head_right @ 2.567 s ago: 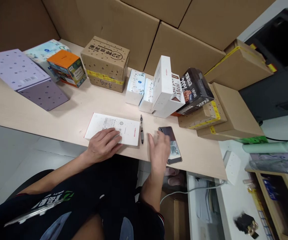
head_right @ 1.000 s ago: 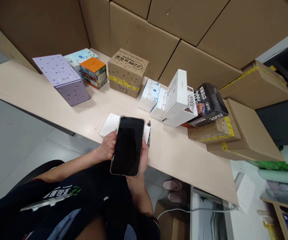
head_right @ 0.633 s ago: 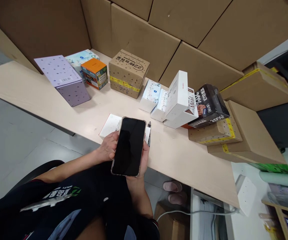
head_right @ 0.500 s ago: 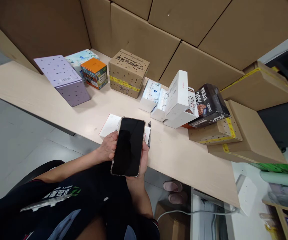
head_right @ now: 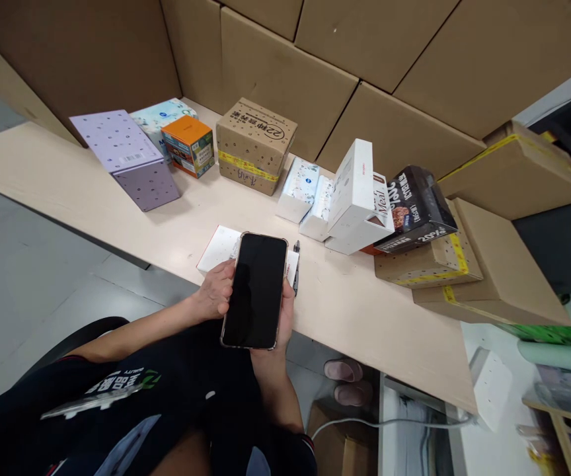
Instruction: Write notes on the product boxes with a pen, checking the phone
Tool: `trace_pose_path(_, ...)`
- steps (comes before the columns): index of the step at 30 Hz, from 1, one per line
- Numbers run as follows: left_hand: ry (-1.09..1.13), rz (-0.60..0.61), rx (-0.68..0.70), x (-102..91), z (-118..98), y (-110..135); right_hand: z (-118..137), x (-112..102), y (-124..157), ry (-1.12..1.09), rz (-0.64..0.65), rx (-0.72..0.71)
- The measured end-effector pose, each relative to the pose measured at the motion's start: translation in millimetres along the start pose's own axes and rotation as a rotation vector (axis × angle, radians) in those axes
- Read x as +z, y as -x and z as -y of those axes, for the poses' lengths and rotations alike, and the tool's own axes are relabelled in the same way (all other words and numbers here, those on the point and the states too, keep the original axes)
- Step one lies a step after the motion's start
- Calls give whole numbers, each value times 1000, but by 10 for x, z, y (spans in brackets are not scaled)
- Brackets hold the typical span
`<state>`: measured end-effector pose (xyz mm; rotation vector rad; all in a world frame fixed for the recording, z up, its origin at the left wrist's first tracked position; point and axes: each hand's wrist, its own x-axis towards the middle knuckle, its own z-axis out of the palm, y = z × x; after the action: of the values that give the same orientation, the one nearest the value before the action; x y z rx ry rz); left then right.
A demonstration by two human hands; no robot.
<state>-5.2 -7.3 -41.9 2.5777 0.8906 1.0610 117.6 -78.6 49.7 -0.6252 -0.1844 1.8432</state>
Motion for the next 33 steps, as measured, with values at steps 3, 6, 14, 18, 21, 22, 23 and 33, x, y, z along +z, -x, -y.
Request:
trace_pose_path(3,-38,-98,118,-62,-18,-31,15,22,-19,-21,41,-14)
trace_pose_path(6,-149,-203,241,-167,-67,-101,67,17,20,-1,7,-31)
trace_pose_path(14,-313,-97,239,-425,-210,-205,545,-374,597,662,-548,-617)
trace_pose_path(18,-290,114,153,-611,-127,-231,857,-835,848,1528,-957,-744)
trace_pose_path(21,-302,337,31,-806,20,-365,1010,-1153,928,1872,-1055,-678)
trace_pose_path(22,-300,404,-11,-870,78,-430,1039,-1237,937,1935,-1077,-645)
trace_pose_path(23,-291,472,-49,-929,135,-500,1058,-1307,940,1991,-1099,-611)
trace_pose_path(33,-174,786,-130,-1154,376,-852,1069,-1499,900,2155,-1211,-450)
